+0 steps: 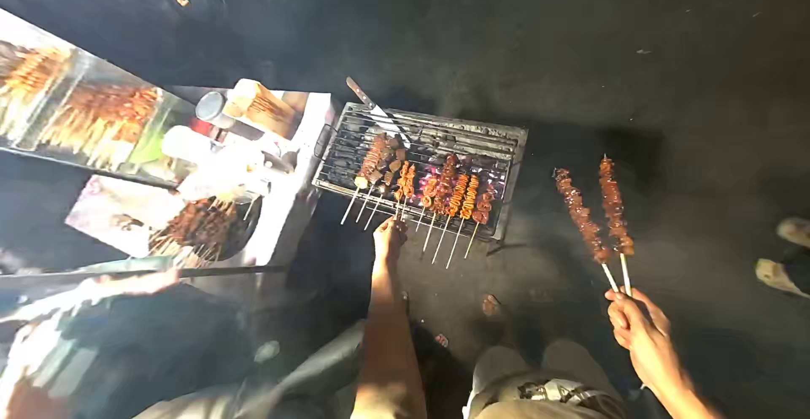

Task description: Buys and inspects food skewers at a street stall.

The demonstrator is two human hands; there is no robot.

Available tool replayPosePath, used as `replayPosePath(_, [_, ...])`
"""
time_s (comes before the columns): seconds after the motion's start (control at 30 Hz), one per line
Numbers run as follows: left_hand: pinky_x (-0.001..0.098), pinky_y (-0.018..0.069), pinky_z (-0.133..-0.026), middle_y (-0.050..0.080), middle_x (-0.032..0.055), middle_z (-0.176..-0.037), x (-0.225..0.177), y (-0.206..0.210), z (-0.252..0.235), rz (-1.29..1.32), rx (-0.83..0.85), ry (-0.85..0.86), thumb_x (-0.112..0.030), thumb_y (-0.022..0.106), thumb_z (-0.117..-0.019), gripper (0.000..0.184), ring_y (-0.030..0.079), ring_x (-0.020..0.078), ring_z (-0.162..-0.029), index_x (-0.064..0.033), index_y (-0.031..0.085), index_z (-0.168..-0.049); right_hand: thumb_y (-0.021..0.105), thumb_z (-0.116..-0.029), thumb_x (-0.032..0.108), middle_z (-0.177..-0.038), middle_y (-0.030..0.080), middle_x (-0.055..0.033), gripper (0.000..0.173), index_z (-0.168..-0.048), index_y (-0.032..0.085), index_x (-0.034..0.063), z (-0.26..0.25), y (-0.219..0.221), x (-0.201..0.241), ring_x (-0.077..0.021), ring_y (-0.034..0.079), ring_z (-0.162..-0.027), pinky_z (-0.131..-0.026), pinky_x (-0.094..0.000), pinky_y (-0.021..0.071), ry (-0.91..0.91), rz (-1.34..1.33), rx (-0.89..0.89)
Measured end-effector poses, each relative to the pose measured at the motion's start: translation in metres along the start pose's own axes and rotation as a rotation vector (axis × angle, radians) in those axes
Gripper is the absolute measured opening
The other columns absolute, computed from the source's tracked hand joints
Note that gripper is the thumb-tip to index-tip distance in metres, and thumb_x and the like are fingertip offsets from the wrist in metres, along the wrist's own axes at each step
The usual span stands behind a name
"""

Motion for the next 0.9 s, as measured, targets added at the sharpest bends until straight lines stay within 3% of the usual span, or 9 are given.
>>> replayPosePath(0.1, [0.0254,0.0517,-0.062,0.069,0.0070,-0.093,-0.004,0.006,0.014,-0.019,0.035,-0.048,-0.019,0.050,-0.1091,0.026,0.060,0.0094,-0.068,0.0014,0.063,-0.120,0.037,-0.1056,0.013,-0.057,0.041,0.0129,0.022,-0.102,0.058,0.0075,0.000,0.003,-0.001,0.0043,0.033,-0.041,-0.038,-0.0102,0.0286,-0.010,0.016,0.010])
replayPosePath(0.2, [0.0212,0.0452,-0.057,0.064,0.0032,-0.087,-0.006,0.008,0.014,-0.058,0.057,-0.014,-0.017,0.049,-0.1093,0.027,0.051,0.0050,-0.062,0.0020,0.063,-0.121,0.037,-0.1054,0.013,-0.058,0.043,0.0133,0.022,-0.103,0.058,0.0078,0.000,0.005,-0.005,0.0049,0.034,-0.041,-0.039,-0.0100,0.0287,0.005,0.011,0.017])
replayPosePath(0.37, [0.0180,0.0435,-0.052,0.064,0.0013,-0.080,0.002,0.011,0.018,0.045,0.103,-0.008,-0.008,0.050,-0.1075,0.023,0.050,0.0023,-0.055,0.0051,0.062,-0.123,0.037,-0.1059,0.012,-0.058,0.042,0.0126,0.021,-0.103,0.057,0.0066,0.002,0.009,-0.006,0.0047,0.034,-0.041,-0.039,-0.0101,0.0286,0.020,0.005,0.019])
replayPosePath(0.47, [0.0227,0.0525,-0.062,0.069,0.0068,-0.091,0.004,0.011,0.031,-0.012,0.090,-0.017,-0.011,0.052,-0.1080,0.026,0.061,0.0070,-0.067,0.0064,0.062,-0.124,0.036,-0.1056,0.012,-0.057,0.042,0.0130,0.022,-0.102,0.057,0.0064,0.004,0.011,-0.005,0.0049,0.033,-0.041,-0.038,-0.0095,0.0281,0.018,0.007,0.020])
replayPosePath(0.57, [0.0344,0.0604,-0.080,0.072,0.0177,-0.112,0.001,0.011,0.036,-0.014,0.110,-0.017,-0.016,0.048,-0.1104,0.033,0.072,0.0189,-0.092,0.0074,0.058,-0.131,0.037,-0.1064,0.013,-0.058,0.043,0.0125,0.022,-0.103,0.058,0.0064,0.006,0.012,-0.006,0.0045,0.034,-0.041,-0.038,-0.0099,0.0286,0.009,0.011,0.020])
replayPosePath(0.7, [0.0352,0.0606,-0.071,0.071,0.0160,-0.099,-0.004,0.007,0.024,-0.053,0.031,0.048,-0.016,0.052,-0.1091,0.029,0.071,0.0181,-0.079,0.0059,0.063,-0.125,0.036,-0.1058,0.013,-0.058,0.041,0.0130,0.022,-0.103,0.057,0.0073,0.014,0.017,-0.005,0.0047,0.033,-0.041,-0.038,-0.0100,0.0280,-0.020,0.018,0.050])
replayPosePath(0.77, [0.0424,0.0599,-0.083,0.070,0.0212,-0.112,-0.004,0.001,0.026,-0.186,-0.017,0.063,-0.020,0.054,-0.1087,0.033,0.071,0.0258,-0.094,0.0044,0.062,-0.129,0.037,-0.1056,0.013,-0.057,0.041,0.0132,0.021,-0.101,0.057,0.0079,0.020,0.019,-0.004,0.0049,0.032,-0.041,-0.038,-0.0100,0.0275,-0.033,0.015,0.065])
replayPosePath(0.83, [0.0507,0.0512,-0.103,0.066,0.0267,-0.127,-0.005,-0.007,0.037,-0.334,-0.081,0.125,-0.025,0.058,-0.1061,0.042,0.066,0.0351,-0.117,0.0034,0.059,-0.137,0.037,-0.1047,0.013,-0.056,0.042,0.0129,0.022,-0.099,0.057,0.0083,0.027,0.017,-0.003,0.0050,0.032,-0.040,-0.037,-0.0100,0.0271,-0.058,0.009,0.087])
replayPosePath(0.9, [0.0505,0.0438,-0.112,0.060,0.0296,-0.137,-0.003,-0.012,0.071,-0.382,-0.152,0.202,-0.024,0.056,-0.1068,0.046,0.058,0.0384,-0.130,0.0069,0.053,-0.142,0.035,-0.1050,0.013,-0.056,0.042,0.0129,0.023,-0.100,0.058,0.0080,0.033,0.011,0.001,0.0051,0.032,-0.040,-0.037,-0.0101,0.0270,-0.085,0.023,0.127])
Point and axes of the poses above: each hand's wrist, its own z-axis away from the middle knuckle, its own y-axis out of the palm, x = y × z, the point moved 9 cm from there along -z, towards the middle knuckle
